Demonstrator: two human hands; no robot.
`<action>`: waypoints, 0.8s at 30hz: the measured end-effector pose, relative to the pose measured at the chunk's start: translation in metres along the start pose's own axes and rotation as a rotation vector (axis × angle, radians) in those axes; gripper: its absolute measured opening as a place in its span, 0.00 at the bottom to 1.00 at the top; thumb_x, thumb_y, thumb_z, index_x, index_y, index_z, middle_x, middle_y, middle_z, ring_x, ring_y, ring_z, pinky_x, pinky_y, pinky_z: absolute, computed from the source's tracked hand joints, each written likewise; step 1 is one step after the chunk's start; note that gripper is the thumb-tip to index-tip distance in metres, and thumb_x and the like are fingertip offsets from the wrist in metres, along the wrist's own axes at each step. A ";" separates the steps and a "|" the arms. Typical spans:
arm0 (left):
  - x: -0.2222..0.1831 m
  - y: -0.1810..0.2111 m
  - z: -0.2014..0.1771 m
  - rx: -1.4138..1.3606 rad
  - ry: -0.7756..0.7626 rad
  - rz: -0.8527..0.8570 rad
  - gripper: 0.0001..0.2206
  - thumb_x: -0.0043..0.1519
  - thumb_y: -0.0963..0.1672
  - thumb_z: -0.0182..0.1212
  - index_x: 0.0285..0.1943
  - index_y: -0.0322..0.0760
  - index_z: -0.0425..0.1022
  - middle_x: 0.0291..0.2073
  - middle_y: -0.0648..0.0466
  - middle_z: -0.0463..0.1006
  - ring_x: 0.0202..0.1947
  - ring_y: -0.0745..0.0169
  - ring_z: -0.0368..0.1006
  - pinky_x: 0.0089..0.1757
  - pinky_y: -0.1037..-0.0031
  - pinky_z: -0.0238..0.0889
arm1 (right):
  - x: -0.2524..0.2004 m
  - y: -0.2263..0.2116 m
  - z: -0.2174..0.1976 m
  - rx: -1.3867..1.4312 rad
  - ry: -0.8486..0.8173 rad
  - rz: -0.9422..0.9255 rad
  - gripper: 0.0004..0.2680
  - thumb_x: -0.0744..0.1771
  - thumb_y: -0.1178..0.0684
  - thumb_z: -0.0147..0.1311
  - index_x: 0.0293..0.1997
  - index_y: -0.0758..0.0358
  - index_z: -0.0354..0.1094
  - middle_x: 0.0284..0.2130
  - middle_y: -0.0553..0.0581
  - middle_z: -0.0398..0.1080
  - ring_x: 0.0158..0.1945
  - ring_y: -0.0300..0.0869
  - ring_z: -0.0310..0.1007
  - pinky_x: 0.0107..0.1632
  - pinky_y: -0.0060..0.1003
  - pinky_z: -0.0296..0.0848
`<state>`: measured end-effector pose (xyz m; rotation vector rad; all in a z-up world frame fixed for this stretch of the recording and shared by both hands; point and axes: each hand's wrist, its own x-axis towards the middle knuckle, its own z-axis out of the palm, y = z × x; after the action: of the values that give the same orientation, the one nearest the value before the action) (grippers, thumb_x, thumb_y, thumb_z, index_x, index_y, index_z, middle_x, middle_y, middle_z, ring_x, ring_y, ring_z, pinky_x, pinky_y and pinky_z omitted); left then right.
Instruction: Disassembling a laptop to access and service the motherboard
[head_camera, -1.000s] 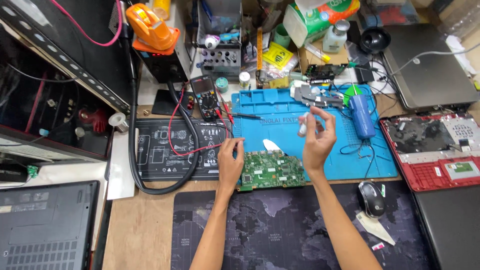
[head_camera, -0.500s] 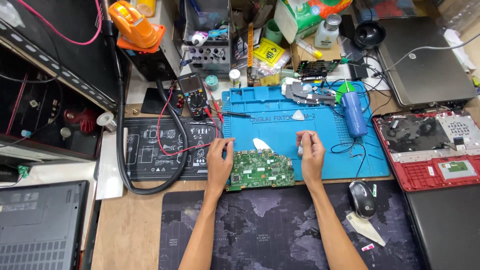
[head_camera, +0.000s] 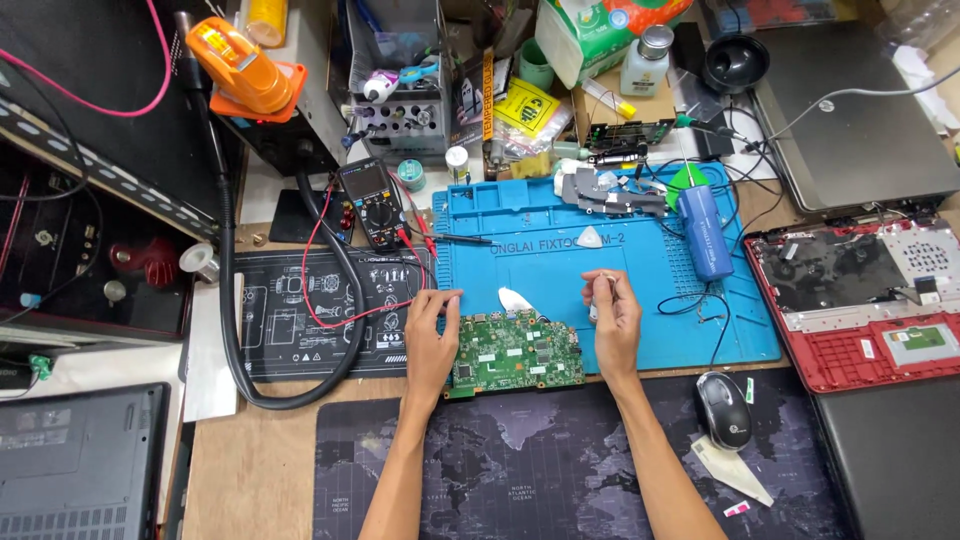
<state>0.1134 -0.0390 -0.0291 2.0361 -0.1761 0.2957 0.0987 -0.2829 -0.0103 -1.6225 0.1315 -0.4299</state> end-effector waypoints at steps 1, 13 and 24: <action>0.001 0.000 -0.001 0.000 -0.003 0.003 0.12 0.73 0.43 0.48 0.49 0.37 0.80 0.38 0.51 0.74 0.37 0.55 0.73 0.47 0.62 0.66 | 0.001 0.001 0.000 0.001 0.004 0.000 0.10 0.75 0.53 0.40 0.47 0.63 0.69 0.30 0.59 0.67 0.39 0.40 0.64 0.45 0.35 0.68; -0.002 -0.002 0.000 0.024 -0.022 0.006 0.10 0.72 0.43 0.50 0.49 0.38 0.80 0.38 0.52 0.73 0.38 0.53 0.73 0.48 0.60 0.65 | -0.003 -0.003 0.001 -0.009 0.001 0.037 0.06 0.72 0.55 0.50 0.50 0.65 0.68 0.33 0.57 0.68 0.40 0.38 0.64 0.47 0.35 0.70; -0.002 -0.005 0.001 0.040 -0.013 0.036 0.10 0.72 0.43 0.51 0.48 0.39 0.79 0.38 0.53 0.72 0.38 0.55 0.72 0.48 0.62 0.64 | -0.003 0.018 -0.002 0.034 -0.058 -0.038 0.22 0.57 0.66 0.44 0.58 0.67 0.64 0.32 0.56 0.62 0.38 0.38 0.60 0.44 0.33 0.66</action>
<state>0.1131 -0.0374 -0.0341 2.0768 -0.2161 0.3107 0.0983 -0.2855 -0.0286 -1.6040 0.0499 -0.4116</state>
